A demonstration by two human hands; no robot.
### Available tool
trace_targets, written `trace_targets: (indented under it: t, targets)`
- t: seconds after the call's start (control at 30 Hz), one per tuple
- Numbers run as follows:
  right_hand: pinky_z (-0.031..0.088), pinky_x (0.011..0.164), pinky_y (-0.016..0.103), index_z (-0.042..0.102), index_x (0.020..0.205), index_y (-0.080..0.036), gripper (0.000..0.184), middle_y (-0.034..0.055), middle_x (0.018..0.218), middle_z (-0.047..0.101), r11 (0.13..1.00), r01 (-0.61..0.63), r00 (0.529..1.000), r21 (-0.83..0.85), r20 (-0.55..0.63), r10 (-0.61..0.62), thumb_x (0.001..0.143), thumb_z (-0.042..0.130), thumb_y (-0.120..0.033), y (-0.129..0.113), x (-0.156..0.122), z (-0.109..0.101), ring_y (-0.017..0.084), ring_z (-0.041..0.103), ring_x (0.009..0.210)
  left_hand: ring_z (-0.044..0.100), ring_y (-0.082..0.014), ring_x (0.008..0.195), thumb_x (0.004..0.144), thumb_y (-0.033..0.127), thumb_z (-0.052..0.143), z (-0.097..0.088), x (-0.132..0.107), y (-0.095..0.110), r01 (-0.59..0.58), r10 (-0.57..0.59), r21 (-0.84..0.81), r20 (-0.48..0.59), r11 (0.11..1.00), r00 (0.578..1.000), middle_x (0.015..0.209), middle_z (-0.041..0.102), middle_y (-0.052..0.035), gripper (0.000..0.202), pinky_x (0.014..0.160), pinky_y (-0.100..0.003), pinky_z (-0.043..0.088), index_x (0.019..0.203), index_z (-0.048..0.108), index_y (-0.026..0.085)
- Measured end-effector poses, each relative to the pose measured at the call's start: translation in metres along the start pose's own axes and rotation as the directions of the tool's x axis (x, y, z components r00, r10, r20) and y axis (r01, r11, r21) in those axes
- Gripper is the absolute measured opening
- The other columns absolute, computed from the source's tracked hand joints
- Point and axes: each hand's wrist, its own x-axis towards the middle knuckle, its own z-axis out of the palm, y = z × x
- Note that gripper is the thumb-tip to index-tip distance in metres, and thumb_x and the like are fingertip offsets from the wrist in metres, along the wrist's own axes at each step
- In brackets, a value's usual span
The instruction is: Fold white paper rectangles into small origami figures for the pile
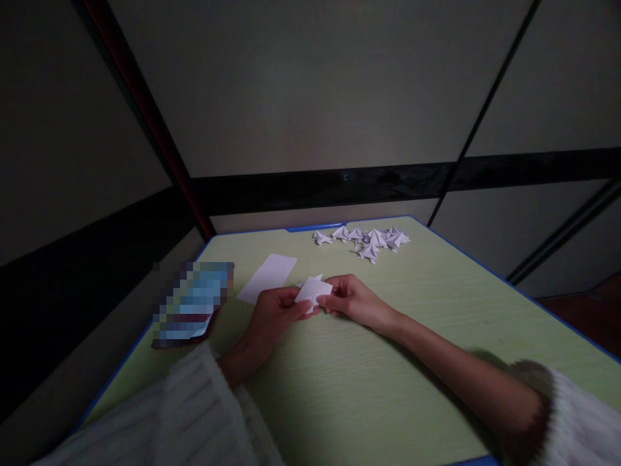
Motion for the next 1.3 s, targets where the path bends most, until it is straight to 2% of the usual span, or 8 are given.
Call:
trace_targets:
  t: [0.23, 0.33, 0.53, 0.63, 0.73, 0.93, 1.1, 1.3]
  targets:
    - [0.016, 0.038, 0.019, 0.044, 0.057, -0.014, 0.024, -0.0070, 0.044, 0.033, 1.000, 0.012, 0.998, -0.023, -0.064, -0.014, 0.061, 0.059, -0.032, 0.0008, -0.0023, 0.0049, 0.004, 0.026, 0.040, 0.056, -0.0119, 0.050, 0.054, 0.020, 0.066, -0.0005, 0.0023, -0.0035, 0.008, -0.011, 0.108, 0.023, 0.994, 1.000, 0.054, 0.064, 0.0004, 0.016, 0.046, -0.019, 0.037, 0.066, 0.063, 0.010]
    - [0.016, 0.038, 0.019, 0.043, 0.058, -0.014, 0.021, -0.0067, 0.045, 0.034, 0.999, 0.027, 0.998, -0.027, -0.061, -0.029, 0.063, 0.057, -0.030, 0.0020, -0.0035, 0.0060, 0.004, 0.026, 0.040, 0.057, -0.0123, 0.052, 0.053, 0.019, 0.066, 0.0006, 0.0029, -0.0036, -0.004, 0.005, 0.080, -0.004, 0.997, 1.000, 0.058, 0.065, 0.0003, 0.021, 0.049, -0.020, 0.040, 0.072, 0.060, 0.011]
    - [0.025, 0.043, 0.019, 0.047, 0.059, -0.012, 0.026, -0.0032, 0.052, 0.044, 0.997, 0.049, 0.997, 0.064, 0.064, -0.053, 0.063, 0.057, -0.036, -0.0007, -0.0029, 0.0050, 0.005, 0.034, 0.045, 0.056, -0.0111, 0.050, 0.051, 0.013, 0.065, -0.0018, 0.0012, 0.0021, -0.121, 0.121, 0.004, 0.055, 0.993, 0.991, 0.056, 0.061, 0.0035, 0.037, 0.051, -0.020, 0.040, 0.085, 0.051, 0.014]
    - [0.030, 0.048, 0.020, 0.050, 0.064, -0.011, 0.030, -0.0008, 0.058, 0.049, 0.994, 0.044, 0.989, 0.103, 0.135, -0.058, 0.063, 0.058, -0.040, -0.0038, -0.0031, 0.0034, 0.006, 0.039, 0.050, 0.053, -0.0095, 0.047, 0.051, 0.014, 0.066, -0.0037, 0.0003, 0.0031, -0.125, 0.129, -0.043, 0.093, 0.991, 0.987, 0.054, 0.059, 0.0045, 0.038, 0.050, -0.020, 0.039, 0.085, 0.050, 0.013]
    - [0.029, 0.048, 0.020, 0.050, 0.065, -0.011, 0.031, -0.0012, 0.058, 0.048, 0.994, 0.042, 0.989, 0.098, 0.136, -0.055, 0.063, 0.059, -0.041, -0.0040, -0.0033, 0.0013, 0.006, 0.039, 0.050, 0.053, -0.0093, 0.048, 0.051, 0.016, 0.067, -0.0044, 0.0013, 0.0009, -0.110, 0.120, -0.088, 0.119, 0.990, 0.986, 0.056, 0.060, 0.0035, 0.039, 0.051, -0.021, 0.040, 0.085, 0.048, 0.013]
    - [0.029, 0.048, 0.020, 0.050, 0.065, -0.011, 0.030, -0.0004, 0.059, 0.049, 0.994, 0.074, 0.990, 0.086, 0.112, -0.084, 0.064, 0.058, -0.040, 0.0016, -0.0020, 0.0006, 0.006, 0.039, 0.050, 0.053, -0.0104, 0.052, 0.058, 0.027, 0.062, -0.0052, 0.0047, -0.0013, -0.076, 0.077, -0.012, 0.167, 0.997, 0.983, 0.057, 0.060, -0.0004, 0.021, 0.049, -0.020, 0.040, 0.071, 0.056, 0.011]
    - [0.027, 0.046, 0.019, 0.051, 0.068, -0.011, 0.027, -0.0027, 0.056, 0.045, 0.996, 0.085, 0.987, 0.037, 0.137, -0.089, 0.067, 0.056, -0.037, 0.0034, -0.0024, 0.0026, 0.005, 0.036, 0.048, 0.045, -0.0092, 0.046, 0.058, 0.033, 0.060, -0.0035, 0.0035, 0.0012, -0.107, 0.094, 0.106, 0.117, 0.989, 0.989, 0.049, 0.053, 0.0014, 0.022, 0.043, -0.019, 0.036, 0.053, 0.056, 0.012]
    - [0.025, 0.045, 0.019, 0.047, 0.062, -0.012, 0.029, -0.0045, 0.053, 0.042, 0.990, 0.106, 0.978, 0.096, 0.168, -0.121, 0.064, 0.059, -0.039, -0.0022, -0.0052, 0.0033, 0.005, 0.035, 0.048, 0.039, -0.0067, 0.044, 0.059, 0.029, 0.059, -0.0060, 0.0043, -0.0044, -0.097, 0.091, 0.031, 0.147, 0.995, 0.985, 0.045, 0.048, 0.0034, 0.019, 0.044, -0.018, 0.030, 0.051, 0.055, 0.013]
